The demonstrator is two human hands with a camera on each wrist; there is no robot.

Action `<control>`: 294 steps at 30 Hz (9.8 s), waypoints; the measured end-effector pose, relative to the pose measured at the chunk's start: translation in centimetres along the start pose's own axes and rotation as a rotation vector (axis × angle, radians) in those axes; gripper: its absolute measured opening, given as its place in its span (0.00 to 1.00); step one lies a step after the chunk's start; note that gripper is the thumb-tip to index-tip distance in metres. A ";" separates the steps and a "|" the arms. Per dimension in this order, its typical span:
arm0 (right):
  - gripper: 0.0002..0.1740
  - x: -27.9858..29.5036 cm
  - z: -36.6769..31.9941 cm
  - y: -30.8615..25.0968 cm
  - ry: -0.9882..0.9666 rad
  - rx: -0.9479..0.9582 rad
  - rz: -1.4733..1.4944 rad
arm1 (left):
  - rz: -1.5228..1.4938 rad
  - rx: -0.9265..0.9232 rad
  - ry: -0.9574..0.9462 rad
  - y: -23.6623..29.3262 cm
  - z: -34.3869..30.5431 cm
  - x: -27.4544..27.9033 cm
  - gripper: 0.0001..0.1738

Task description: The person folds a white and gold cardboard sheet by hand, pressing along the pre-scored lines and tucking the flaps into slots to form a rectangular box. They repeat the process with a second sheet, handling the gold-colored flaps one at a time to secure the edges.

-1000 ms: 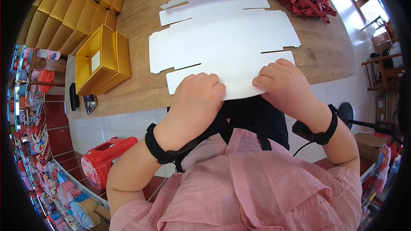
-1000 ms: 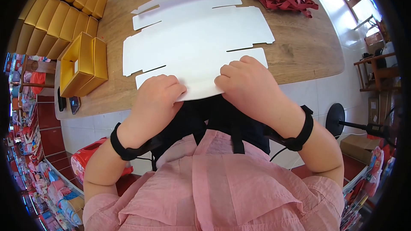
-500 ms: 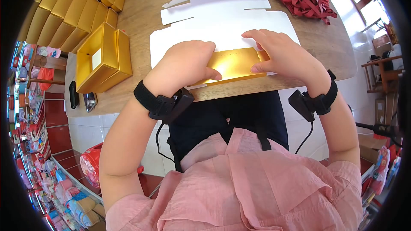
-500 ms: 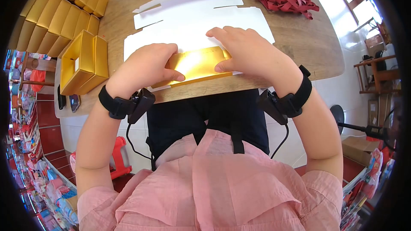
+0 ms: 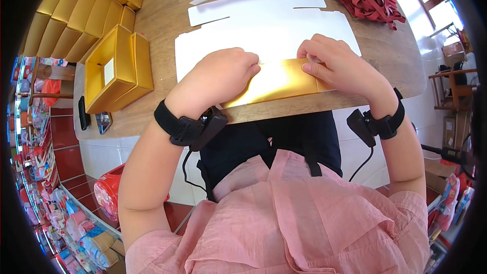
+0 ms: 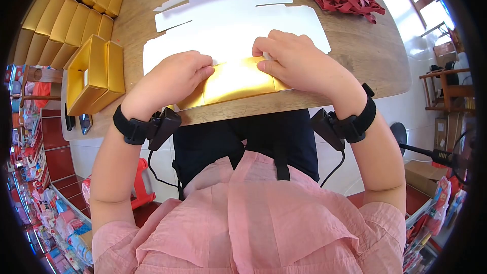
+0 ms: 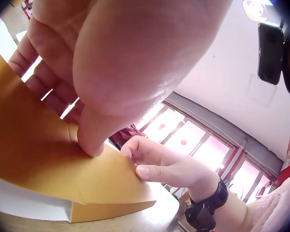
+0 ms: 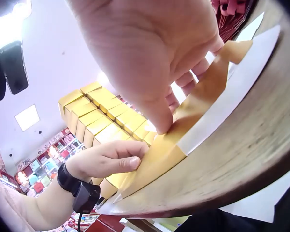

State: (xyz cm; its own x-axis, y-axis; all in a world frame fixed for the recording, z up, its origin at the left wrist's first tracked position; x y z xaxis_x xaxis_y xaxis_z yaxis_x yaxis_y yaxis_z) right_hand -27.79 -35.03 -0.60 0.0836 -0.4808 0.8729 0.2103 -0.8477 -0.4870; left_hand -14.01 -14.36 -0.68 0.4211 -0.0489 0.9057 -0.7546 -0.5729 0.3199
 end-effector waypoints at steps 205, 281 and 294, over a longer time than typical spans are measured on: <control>0.30 0.1 -2.1 -1.5 0.171 -0.168 0.730 | -1.100 0.380 0.327 -2.7 -9.9 -3.8 0.20; 0.18 -1.6 -1.8 -4.0 0.161 0.282 -0.258 | -0.097 -0.058 0.519 0.4 -6.0 -3.7 0.10; 0.13 -2.8 -1.5 -4.6 0.235 0.273 -0.332 | -0.089 -0.062 0.480 0.7 -6.3 -3.6 0.10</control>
State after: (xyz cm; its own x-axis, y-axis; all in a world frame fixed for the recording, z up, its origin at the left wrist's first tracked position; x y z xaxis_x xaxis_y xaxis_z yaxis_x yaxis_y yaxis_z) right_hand -30.45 -30.10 -0.82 -0.2468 -0.2592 0.9338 0.4387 -0.8891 -0.1308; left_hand -19.24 -9.44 -2.00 0.2166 0.3887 0.8955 -0.7608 -0.5076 0.4043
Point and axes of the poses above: each hand's wrist, its own z-axis towards the middle knuckle, its own x-axis out of the back of the hand, y = z × x, the point moved 1 cm from there along z, towards the middle knuckle, and after that the axes turned 12 degrees about x, right-handed, at the moved point
